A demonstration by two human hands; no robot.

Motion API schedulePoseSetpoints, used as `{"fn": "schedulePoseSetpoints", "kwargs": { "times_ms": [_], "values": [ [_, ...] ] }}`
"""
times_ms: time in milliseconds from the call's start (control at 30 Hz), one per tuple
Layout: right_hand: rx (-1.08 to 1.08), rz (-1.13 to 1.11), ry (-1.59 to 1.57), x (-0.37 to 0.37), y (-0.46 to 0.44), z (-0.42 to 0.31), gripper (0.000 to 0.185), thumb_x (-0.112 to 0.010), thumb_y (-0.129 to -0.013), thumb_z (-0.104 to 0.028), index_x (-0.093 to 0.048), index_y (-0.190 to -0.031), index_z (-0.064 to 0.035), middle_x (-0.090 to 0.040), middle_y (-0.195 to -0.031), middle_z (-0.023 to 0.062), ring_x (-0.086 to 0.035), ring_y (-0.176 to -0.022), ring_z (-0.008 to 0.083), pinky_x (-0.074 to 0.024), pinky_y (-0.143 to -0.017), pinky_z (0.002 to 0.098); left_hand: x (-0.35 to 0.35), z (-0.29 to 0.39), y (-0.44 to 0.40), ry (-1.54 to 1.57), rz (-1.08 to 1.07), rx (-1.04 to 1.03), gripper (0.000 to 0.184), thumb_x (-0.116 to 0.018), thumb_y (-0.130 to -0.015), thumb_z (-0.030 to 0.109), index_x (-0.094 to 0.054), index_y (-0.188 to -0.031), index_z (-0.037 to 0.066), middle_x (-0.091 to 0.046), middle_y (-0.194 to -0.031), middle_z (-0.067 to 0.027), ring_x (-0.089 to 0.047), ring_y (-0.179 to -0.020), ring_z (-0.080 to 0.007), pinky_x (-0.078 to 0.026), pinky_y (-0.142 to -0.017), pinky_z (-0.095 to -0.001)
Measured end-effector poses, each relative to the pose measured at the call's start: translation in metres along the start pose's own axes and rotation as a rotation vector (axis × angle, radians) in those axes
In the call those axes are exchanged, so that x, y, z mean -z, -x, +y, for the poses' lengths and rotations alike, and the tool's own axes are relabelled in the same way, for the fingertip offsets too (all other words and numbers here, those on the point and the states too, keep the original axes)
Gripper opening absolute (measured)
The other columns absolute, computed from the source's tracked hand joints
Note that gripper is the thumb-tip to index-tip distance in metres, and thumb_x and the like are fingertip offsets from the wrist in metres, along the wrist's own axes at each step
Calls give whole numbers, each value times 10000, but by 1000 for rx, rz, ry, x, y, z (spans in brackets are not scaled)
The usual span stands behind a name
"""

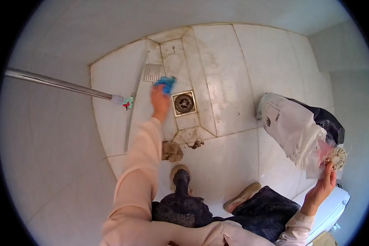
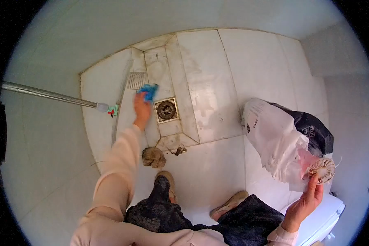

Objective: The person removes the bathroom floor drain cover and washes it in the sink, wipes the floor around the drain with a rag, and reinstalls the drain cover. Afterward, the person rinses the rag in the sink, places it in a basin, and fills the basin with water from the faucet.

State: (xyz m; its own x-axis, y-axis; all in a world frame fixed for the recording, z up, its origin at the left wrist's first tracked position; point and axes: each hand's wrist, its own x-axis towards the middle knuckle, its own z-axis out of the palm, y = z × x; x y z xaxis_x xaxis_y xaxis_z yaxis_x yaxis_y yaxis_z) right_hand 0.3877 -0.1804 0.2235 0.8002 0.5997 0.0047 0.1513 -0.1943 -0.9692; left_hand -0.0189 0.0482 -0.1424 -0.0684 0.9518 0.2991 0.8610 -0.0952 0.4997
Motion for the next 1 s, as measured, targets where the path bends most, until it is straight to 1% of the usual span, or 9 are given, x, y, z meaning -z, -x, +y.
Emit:
{"fn": "schedulePoseSetpoints", "kwargs": {
  "times_ms": [67, 167, 400, 500, 700, 767, 833, 900, 1000],
  "values": [
    [8, 8, 20, -2, 3, -2, 264, -511, -883, -162, -521, -1074, 20, -567, -1028, 85, -516, -928, 123, -373, -858, 254, -13, 39, 27, 280, -214, -125, 392, -550, -616, -49, -523, -993, 54, -517, -1026, -166, -463, -1002, -370, -370, -867, -441],
    [30, 5, 16, -4, 5, -2, 270, -515, -881, -160, -519, -1078, 24, -567, -1026, 85, -517, -931, 122, -371, -862, 258, 10, 91, 36, 425, -477, 52, 384, -534, -639, -51, -501, -1009, 43, -500, -999, -179, -479, -971, -362, -401, -817, -418],
    [-16, 13, 82, 7, 3, -1, 273, -522, -876, -182, -525, -1087, -9, -573, -1046, 77, -529, -963, 133, -378, -883, 261, 23, 2, -43, 341, 175, 124, 351, -551, -699, 3, -524, -1047, 41, -495, -945, -153, -489, -904, -327, -402, -796, -375],
    [-24, 57, 100, 8, 5, 1, 276, -516, -880, -195, -526, -1081, -6, -571, -1049, 74, -530, -960, 132, -376, -881, 258, 2, -24, -70, 46, 144, 262, 350, -546, -705, -2, -522, -1051, 39, -487, -963, -163, -475, -923, -341, -398, -796, -388],
    [-19, 118, 144, 11, 7, 1, 276, -500, -888, -187, -520, -1089, 0, -562, -1067, 79, -525, -977, 143, -377, -886, 259, -24, 76, -31, 493, -499, -309, 428, -554, -619, -68, -563, -1015, 92, -481, -1062, -191, -470, -994, -363, -409, -839, -402],
    [-30, 101, 150, 7, 8, -3, 277, -495, -889, -180, -514, -1094, 4, -557, -1083, 87, -523, -994, 152, -375, -905, 267, -29, 84, -43, 587, -447, -255, 416, -570, -635, -43, -568, -1027, 97, -472, -1102, -189, -465, -1025, -353, -400, -859, -401],
    [-32, 114, 158, 7, 8, -6, 285, -495, -889, -180, -508, -1104, 7, -554, -1094, 92, -521, -1004, 155, -373, -913, 271, -46, 58, -87, 468, -119, -169, 409, -568, -657, -20, -567, -1046, 107, -463, -1115, -187, -459, -1032, -352, -386, -878, -400],
    [-30, 124, 172, 6, 9, -9, 293, -495, -888, -179, -503, -1113, 9, -551, -1104, 97, -518, -1013, 159, -370, -922, 275, -43, 28, -139, 347, -45, 140, 437, -558, -676, 15, -559, -1098, 128, -455, -1111, -211, -446, -1041, -363, -371, -902, -398],
    [-36, 157, 187, 6, 12, -10, 308, -496, -887, -176, -492, -1130, 13, -547, -1118, 105, -513, -1029, 162, -367, -930, 280, -85, -32, -177, 66, 103, 128, 441, -549, -669, 10, -567, -1093, 133, -456, -1114, -216, -460, -1022, -365, -388, -874, -411]
  ]
}}
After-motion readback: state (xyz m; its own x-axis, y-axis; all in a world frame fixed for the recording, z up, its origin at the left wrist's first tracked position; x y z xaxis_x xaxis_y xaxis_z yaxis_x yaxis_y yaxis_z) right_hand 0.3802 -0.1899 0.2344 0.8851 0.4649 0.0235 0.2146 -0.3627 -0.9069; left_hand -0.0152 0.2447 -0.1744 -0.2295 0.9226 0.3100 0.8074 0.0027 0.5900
